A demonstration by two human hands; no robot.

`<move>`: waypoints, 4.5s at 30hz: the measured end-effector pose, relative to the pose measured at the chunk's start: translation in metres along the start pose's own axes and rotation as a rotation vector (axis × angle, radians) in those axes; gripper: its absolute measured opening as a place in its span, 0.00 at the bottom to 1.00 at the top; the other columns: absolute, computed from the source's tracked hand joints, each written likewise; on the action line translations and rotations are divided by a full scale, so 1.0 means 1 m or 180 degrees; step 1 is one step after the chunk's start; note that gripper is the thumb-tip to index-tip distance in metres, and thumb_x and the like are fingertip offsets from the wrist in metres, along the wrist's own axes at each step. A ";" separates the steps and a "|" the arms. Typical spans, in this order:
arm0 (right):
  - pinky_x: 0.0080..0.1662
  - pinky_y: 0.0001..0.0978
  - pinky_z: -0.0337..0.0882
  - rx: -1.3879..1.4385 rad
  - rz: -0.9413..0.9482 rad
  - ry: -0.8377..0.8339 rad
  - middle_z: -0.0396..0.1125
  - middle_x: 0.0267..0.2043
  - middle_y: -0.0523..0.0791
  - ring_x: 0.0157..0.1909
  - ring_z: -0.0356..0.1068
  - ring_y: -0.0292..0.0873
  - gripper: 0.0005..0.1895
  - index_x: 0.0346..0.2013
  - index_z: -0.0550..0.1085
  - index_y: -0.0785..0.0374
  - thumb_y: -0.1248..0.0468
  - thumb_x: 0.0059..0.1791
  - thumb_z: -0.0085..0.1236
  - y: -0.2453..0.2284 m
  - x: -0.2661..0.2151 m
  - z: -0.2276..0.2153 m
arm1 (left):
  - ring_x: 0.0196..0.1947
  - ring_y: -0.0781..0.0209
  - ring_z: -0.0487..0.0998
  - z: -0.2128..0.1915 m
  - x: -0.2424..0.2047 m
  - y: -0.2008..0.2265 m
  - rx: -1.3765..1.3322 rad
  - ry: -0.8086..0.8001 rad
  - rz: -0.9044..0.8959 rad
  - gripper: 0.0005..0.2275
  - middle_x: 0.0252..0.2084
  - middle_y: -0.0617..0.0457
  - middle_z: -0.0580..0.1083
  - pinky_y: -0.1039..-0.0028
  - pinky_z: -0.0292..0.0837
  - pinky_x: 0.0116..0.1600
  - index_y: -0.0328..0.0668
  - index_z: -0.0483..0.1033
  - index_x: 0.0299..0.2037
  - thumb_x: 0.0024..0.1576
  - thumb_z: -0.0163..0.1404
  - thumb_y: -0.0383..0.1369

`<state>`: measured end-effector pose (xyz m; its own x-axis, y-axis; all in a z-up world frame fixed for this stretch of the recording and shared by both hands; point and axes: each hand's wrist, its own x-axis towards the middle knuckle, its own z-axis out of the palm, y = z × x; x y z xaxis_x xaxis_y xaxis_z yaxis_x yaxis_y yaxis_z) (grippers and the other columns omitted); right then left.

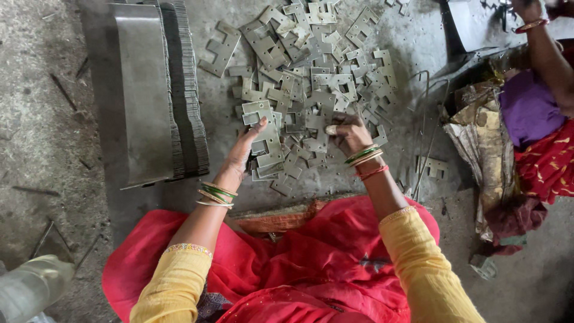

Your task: The person sits on the floor and sorts small metal brackets from a scattered pile into neat stacks. They repeatedly pick up individual pieces, align them, and place them into growing stacks beside them.

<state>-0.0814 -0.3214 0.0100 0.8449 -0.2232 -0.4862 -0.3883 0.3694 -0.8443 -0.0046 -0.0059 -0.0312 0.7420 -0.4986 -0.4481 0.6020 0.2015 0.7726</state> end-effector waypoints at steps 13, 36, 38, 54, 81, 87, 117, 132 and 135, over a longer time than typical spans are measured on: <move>0.55 0.52 0.67 -0.3367 -0.3415 -0.0700 0.74 0.52 0.51 0.54 0.73 0.53 0.27 0.53 0.73 0.67 0.83 0.41 0.46 -0.009 -0.042 0.097 | 0.58 0.44 0.74 0.002 -0.024 0.024 -0.1029 -0.0710 -0.0421 0.43 0.65 0.29 0.66 0.58 0.76 0.57 0.35 0.59 0.72 0.53 0.55 0.59; 0.43 0.45 0.77 -0.5128 -0.1066 0.0126 0.76 0.45 0.53 0.40 0.77 0.51 0.16 0.53 0.77 0.63 0.64 0.51 0.57 -0.031 0.023 0.001 | 0.80 0.61 0.40 -0.002 0.008 0.002 -0.0452 0.0224 0.0597 0.42 0.82 0.54 0.39 0.64 0.39 0.77 0.45 0.38 0.78 0.61 0.35 0.63; 0.37 0.37 0.79 -0.4043 -0.1097 0.0475 0.78 0.39 0.50 0.33 0.78 0.42 0.14 0.47 0.81 0.67 0.70 0.47 0.58 -0.032 0.027 0.010 | 0.78 0.61 0.40 0.002 0.003 0.012 -0.0331 0.0259 0.0247 0.44 0.81 0.55 0.39 0.62 0.40 0.75 0.49 0.37 0.78 0.57 0.35 0.65; 0.34 0.40 0.70 -0.3285 -0.1171 -0.0297 0.76 0.48 0.49 0.34 0.69 0.51 0.22 0.55 0.75 0.58 0.68 0.46 0.56 -0.024 -0.001 0.042 | 0.71 0.53 0.68 -0.006 -0.004 0.000 0.0212 -0.0711 0.0233 0.34 0.68 0.40 0.74 0.60 0.53 0.74 0.33 0.75 0.66 0.57 0.54 0.54; 0.53 0.44 0.73 -0.6230 -0.2579 -0.0520 0.66 0.55 0.52 0.54 0.69 0.55 0.27 0.57 0.73 0.64 0.71 0.41 0.55 -0.059 -0.050 -0.026 | 0.36 0.53 0.83 0.000 -0.015 0.012 -0.1352 -0.0929 -0.0853 0.28 0.40 0.41 0.80 0.62 0.82 0.40 0.36 0.74 0.55 0.53 0.57 0.52; 0.50 0.44 0.73 -0.6184 -0.2260 -0.0814 0.66 0.58 0.57 0.54 0.69 0.57 0.27 0.53 0.70 0.69 0.70 0.38 0.53 -0.020 -0.043 -0.091 | 0.34 0.50 0.82 0.005 -0.014 0.016 -0.1207 -0.0800 -0.0991 0.19 0.38 0.41 0.79 0.59 0.81 0.39 0.32 0.75 0.51 0.59 0.57 0.42; 0.51 0.46 0.74 -0.5891 -0.3363 -0.0576 0.72 0.47 0.46 0.52 0.72 0.50 0.13 0.47 0.75 0.57 0.69 0.48 0.55 -0.067 -0.025 0.023 | 0.34 0.57 0.81 -0.010 -0.001 -0.007 -0.1365 -0.0238 -0.0897 0.25 0.39 0.49 0.79 0.65 0.79 0.38 0.39 0.76 0.53 0.56 0.57 0.51; 0.56 0.48 0.73 -0.6110 -0.2982 -0.0001 0.66 0.61 0.62 0.59 0.69 0.61 0.24 0.64 0.64 0.71 0.69 0.52 0.47 0.011 0.062 -0.027 | 0.34 0.58 0.81 0.000 -0.018 0.012 -0.0984 0.0093 -0.0821 0.33 0.39 0.48 0.79 0.65 0.80 0.37 0.39 0.73 0.57 0.53 0.54 0.59; 0.53 0.47 0.76 -0.6212 -0.1468 0.0087 0.70 0.55 0.57 0.55 0.73 0.57 0.20 0.63 0.67 0.63 0.67 0.55 0.48 -0.009 0.032 -0.001 | 0.37 0.55 0.82 -0.004 -0.011 0.008 -0.1340 -0.0237 -0.0552 0.33 0.40 0.46 0.79 0.63 0.82 0.42 0.38 0.72 0.55 0.51 0.55 0.58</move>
<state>-0.0513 -0.3325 0.0025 0.9819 -0.0148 -0.1886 -0.0029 -0.9980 0.0632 -0.0070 0.0044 -0.0215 0.6058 -0.6114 -0.5091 0.7942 0.4270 0.4323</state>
